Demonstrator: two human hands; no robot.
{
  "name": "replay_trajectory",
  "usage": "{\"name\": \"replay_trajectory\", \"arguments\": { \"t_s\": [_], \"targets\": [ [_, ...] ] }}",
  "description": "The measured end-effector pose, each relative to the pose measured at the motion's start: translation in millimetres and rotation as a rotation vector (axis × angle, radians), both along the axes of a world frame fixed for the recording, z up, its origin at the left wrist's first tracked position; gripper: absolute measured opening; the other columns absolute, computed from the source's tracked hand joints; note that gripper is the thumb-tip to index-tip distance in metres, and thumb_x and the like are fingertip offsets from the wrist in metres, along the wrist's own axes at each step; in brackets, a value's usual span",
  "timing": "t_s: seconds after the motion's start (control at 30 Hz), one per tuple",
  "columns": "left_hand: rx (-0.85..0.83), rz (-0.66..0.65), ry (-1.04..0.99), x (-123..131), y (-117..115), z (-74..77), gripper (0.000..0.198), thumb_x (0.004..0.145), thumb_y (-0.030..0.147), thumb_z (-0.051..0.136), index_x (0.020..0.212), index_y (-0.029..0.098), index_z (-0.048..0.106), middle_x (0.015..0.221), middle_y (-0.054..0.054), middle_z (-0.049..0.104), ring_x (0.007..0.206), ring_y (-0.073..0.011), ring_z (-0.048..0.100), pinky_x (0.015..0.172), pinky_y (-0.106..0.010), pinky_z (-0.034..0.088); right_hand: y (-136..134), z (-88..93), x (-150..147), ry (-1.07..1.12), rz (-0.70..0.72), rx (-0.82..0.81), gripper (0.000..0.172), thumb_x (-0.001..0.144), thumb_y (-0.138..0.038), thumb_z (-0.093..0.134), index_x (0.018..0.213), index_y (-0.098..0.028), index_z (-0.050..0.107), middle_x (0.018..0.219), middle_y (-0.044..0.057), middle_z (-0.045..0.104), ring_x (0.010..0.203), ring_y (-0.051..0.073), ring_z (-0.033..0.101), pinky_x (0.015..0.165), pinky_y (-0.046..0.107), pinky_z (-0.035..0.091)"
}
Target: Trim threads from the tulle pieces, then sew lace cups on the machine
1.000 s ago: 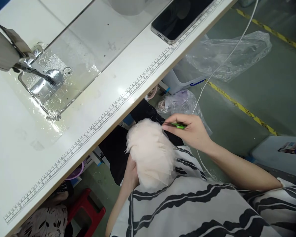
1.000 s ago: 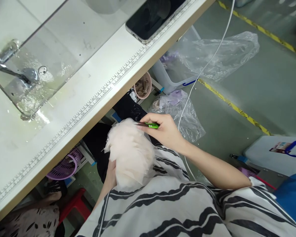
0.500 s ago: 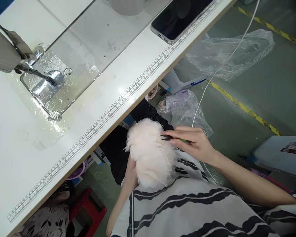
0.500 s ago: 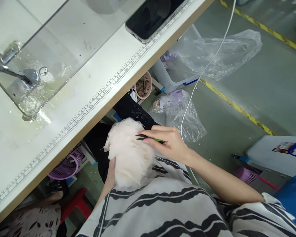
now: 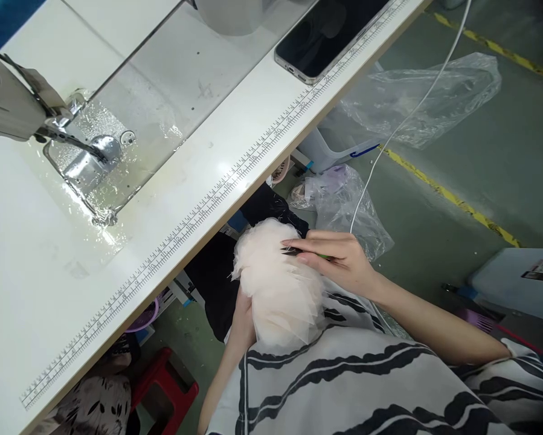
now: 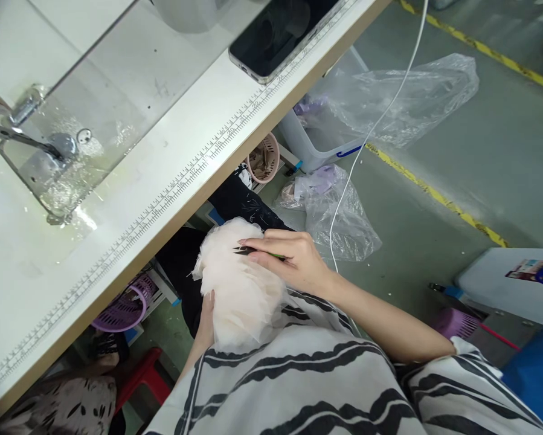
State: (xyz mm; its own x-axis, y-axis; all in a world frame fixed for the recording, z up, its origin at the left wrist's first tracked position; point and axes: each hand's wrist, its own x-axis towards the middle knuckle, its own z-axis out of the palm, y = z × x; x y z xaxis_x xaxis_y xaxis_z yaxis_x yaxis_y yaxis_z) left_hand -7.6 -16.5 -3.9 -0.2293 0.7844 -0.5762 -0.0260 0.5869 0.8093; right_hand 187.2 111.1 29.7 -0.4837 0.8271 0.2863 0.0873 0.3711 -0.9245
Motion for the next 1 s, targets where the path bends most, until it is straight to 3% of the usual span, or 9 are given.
{"name": "replay_trajectory", "arguments": {
  "t_s": [0.23,0.43,0.5,0.63,0.7,0.87,1.0],
  "targets": [
    [0.016,0.005,-0.026,0.9,3.0,-0.2,0.047,0.081,0.068,0.055,0.088,0.025,0.070,0.093,-0.006,0.073,0.112,-0.0298,0.062,0.107,-0.041,0.044,-1.0,0.6,-4.0,0.020,-0.014,-0.018,0.025,0.092,-0.020,0.062,0.114,-0.020,0.073,0.068,0.000,0.060,0.059,0.009,0.052,0.051,0.023,0.038],
    [0.007,0.010,0.003,0.2,2.5,2.0,0.046,0.080,0.068,0.056,0.088,0.026,0.070,0.102,-0.006,0.070,0.121,-0.0307,0.056,0.109,-0.040,0.041,-0.2,7.5,-1.3,-0.020,-0.110,-0.129,0.022,0.093,-0.017,0.059,0.109,-0.020,0.074,0.070,0.000,0.062,0.057,0.008,0.049,0.049,0.022,0.037],
    [0.001,0.009,0.012,-0.1,1.8,2.1,0.048,0.081,0.069,0.055,0.090,0.025,0.071,0.105,-0.007,0.070,0.123,-0.0315,0.055,0.110,-0.041,0.039,0.1,7.9,2.9,-0.079,-0.124,-0.032,0.023,0.092,-0.018,0.062,0.113,-0.018,0.072,0.072,0.000,0.061,0.057,0.009,0.049,0.051,0.024,0.038],
    [-0.016,0.021,0.022,0.7,0.4,-0.4,0.055,0.080,0.074,0.050,0.094,0.024,0.069,0.108,-0.009,0.069,0.125,-0.0337,0.053,0.113,-0.045,0.035,-2.0,5.3,12.4,-0.244,-0.165,0.383,0.028,0.088,-0.023,0.068,0.115,-0.017,0.069,0.068,0.001,0.058,0.054,0.010,0.047,0.051,0.027,0.038],
    [-0.021,0.025,0.020,1.2,-0.6,-2.2,0.058,0.079,0.076,0.049,0.096,0.024,0.069,0.109,-0.009,0.069,0.125,-0.0343,0.053,0.113,-0.046,0.035,-3.9,3.9,14.8,-0.324,-0.184,0.510,0.028,0.089,-0.024,0.068,0.116,-0.017,0.067,0.068,0.001,0.060,0.054,0.011,0.047,0.052,0.028,0.038],
    [-0.037,0.011,-0.003,1.1,-2.6,-5.0,0.068,0.076,0.082,0.046,0.101,0.023,0.069,0.113,-0.011,0.069,0.127,-0.0357,0.052,0.110,-0.047,0.039,-6.3,1.3,14.3,-0.397,-0.210,0.592,0.030,0.089,-0.025,0.069,0.118,-0.018,0.064,0.070,0.001,0.063,0.056,0.011,0.049,0.053,0.028,0.038],
    [-0.039,0.006,0.011,0.1,-1.9,-5.4,0.073,0.075,0.084,0.046,0.107,0.023,0.069,0.119,-0.012,0.067,0.133,-0.0372,0.046,0.115,-0.048,0.033,-5.6,0.7,13.2,-0.393,-0.227,0.600,0.028,0.089,-0.024,0.069,0.115,-0.017,0.065,0.070,0.001,0.063,0.055,0.010,0.048,0.052,0.028,0.037]
  ]
}}
